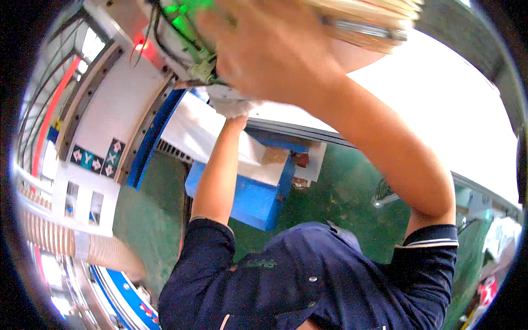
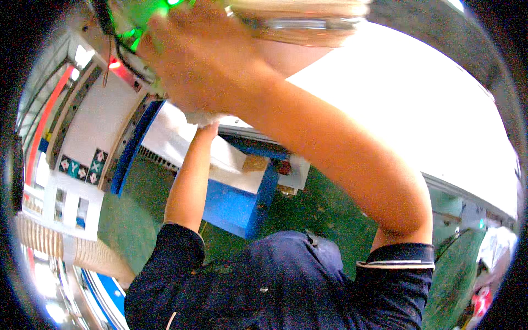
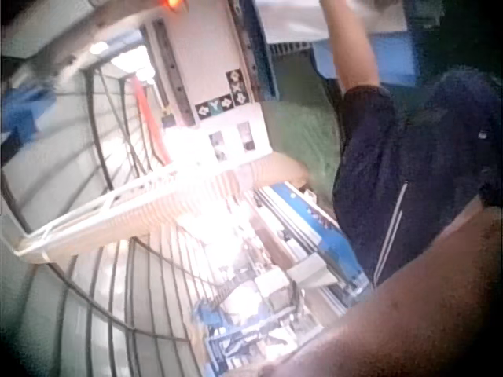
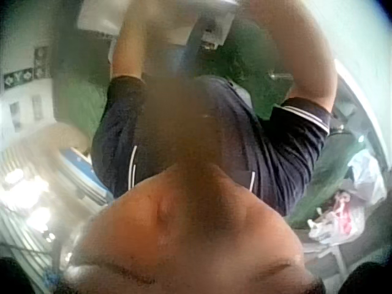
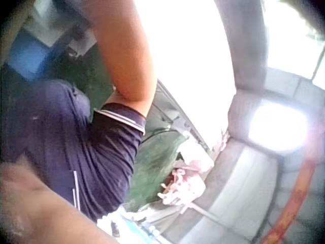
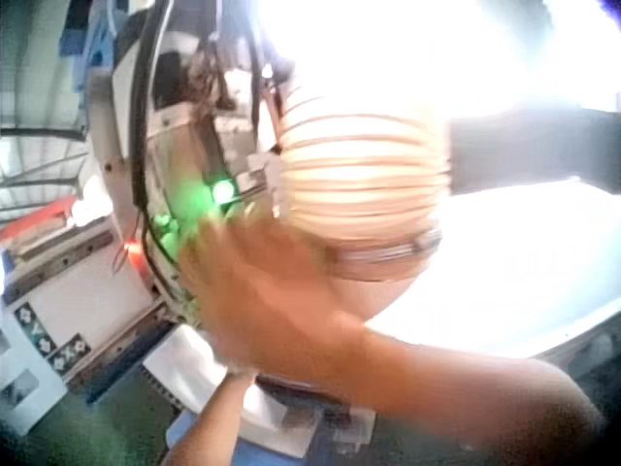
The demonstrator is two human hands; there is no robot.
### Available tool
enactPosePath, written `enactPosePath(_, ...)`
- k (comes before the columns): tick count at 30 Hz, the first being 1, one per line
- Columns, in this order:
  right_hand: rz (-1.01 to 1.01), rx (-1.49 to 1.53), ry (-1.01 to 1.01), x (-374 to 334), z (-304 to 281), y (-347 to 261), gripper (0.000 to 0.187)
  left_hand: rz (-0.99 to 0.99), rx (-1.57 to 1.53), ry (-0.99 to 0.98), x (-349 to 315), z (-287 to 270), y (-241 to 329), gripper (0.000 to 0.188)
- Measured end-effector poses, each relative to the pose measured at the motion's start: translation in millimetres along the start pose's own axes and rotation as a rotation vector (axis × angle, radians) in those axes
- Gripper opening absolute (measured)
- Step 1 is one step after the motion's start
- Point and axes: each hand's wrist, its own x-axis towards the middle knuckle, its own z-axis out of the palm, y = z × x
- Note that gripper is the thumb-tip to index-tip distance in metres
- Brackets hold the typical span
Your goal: The person uses a wrench to tighten and loosen components on a CNC router, handles a metal tool holder, and interacts with the control panel interface.
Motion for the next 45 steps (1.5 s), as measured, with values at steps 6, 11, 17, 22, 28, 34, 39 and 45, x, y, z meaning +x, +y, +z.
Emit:
enactPosePath(6, 0.028, 0.379, -0.201, -167.5, -61.4, -24.2, 0.037, -0.164, -0.151, -0.324, -32.7, -65.5, -12.3, 0.048)
enactPosePath(11, 1.042, 0.329, -0.647, -433.4, -149.3, -88.5, 0.042, -0.338, -0.290, -0.220, -170.4, -28.1, -46.7, 0.030)
enactPosePath(17, 1.993, 0.008, -0.954, -615.7, -278.2, -194.1, 0.035, -0.807, -0.003, -0.753, -311.5, 65.1, -43.4, 0.026)
enactPosePath(22, 2.296, -0.090, -0.760, -667.8, -337.2, -180.0, 0.039, -0.336, 0.196, -0.804, -235.6, 226.2, 10.3, 0.038)
enactPosePath(28, 2.327, -0.347, -0.110, -687.8, -375.4, -188.6, 0.031, 0.036, 0.810, -0.539, -36.7, 278.9, -112.8, 0.064)
enactPosePath(34, 2.531, -0.743, 0.153, -726.5, -423.1, -274.7, 0.027, -0.279, 0.534, -0.924, -62.2, 425.1, -120.8, 0.034)
enactPosePath(39, 2.926, -0.647, 0.302, -734.9, -411.0, -332.7, 0.031, -0.279, 0.356, -1.123, -158.5, 580.9, -100.0, 0.033)
enactPosePath(45, 3.165, -0.485, 0.411, -770.3, -392.7, -296.9, 0.034, -0.306, 0.153, -1.265, -245.9, 730.6, -56.6, 0.032)
